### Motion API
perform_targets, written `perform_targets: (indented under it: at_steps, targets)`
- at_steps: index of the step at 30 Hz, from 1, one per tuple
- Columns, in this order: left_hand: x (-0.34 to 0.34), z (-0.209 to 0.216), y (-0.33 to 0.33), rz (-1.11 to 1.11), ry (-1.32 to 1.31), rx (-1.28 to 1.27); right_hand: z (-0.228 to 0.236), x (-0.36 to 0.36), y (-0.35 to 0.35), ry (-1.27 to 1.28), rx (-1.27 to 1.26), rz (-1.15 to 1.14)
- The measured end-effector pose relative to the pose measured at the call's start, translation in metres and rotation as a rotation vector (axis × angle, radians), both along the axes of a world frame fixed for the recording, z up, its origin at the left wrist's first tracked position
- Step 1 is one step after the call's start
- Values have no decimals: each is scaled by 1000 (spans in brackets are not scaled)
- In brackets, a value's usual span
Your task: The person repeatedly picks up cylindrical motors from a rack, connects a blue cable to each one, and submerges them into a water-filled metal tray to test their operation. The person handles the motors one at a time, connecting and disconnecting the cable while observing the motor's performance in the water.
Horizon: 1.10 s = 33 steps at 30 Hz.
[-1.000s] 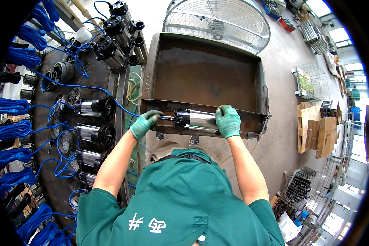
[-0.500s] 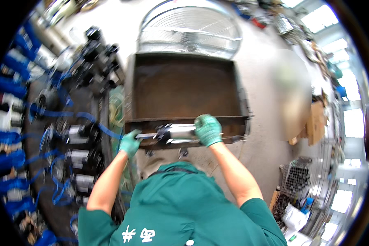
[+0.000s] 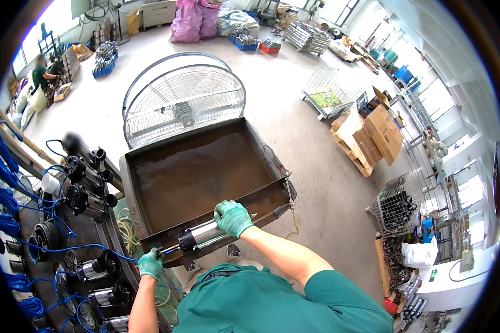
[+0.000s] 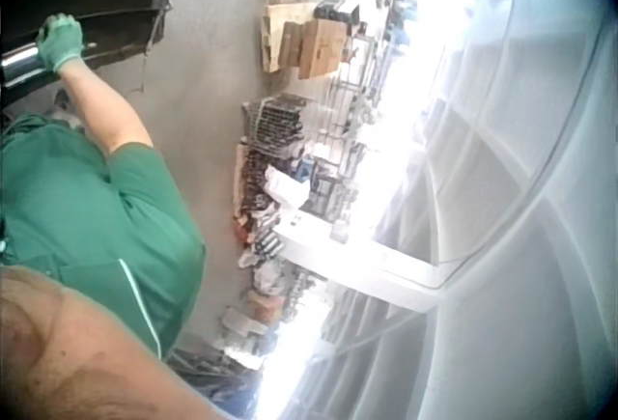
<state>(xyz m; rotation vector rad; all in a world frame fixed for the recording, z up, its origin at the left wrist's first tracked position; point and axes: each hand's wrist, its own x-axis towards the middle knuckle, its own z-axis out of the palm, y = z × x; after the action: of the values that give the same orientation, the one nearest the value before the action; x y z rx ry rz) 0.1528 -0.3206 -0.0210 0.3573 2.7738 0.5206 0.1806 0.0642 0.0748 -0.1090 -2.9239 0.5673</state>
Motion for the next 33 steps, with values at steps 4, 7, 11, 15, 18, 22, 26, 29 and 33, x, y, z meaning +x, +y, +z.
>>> perform_targets:
  at_steps: [4,7,11,15,18,22,26,29,33]
  targets:
    - [-18,-8,-8,291,-592,381,2,-1,-2,-18,1,17]
    - [-34,37,1,685,-1141,623,3,-2,-1,-66,-3,23]
    - [-23,17,-6,686,-1110,944,3,-4,-2,-70,-8,24]
    - [2,-22,-10,107,-313,1021,2,-2,-2,-83,-17,19]
    - [-5,-18,-15,90,-430,930,1,-3,-1,-78,-20,20]
    - [-34,46,-8,36,-829,466,2,-1,1,-72,-19,21]
    - [-32,25,-13,-184,-404,279,4,-4,-2,-65,-33,26]
    - [-9,-7,-11,-119,-7,172,4,-4,0,-90,-13,29]
    - [-3,-12,-4,-168,203,48,2,-1,0,-98,-24,22]
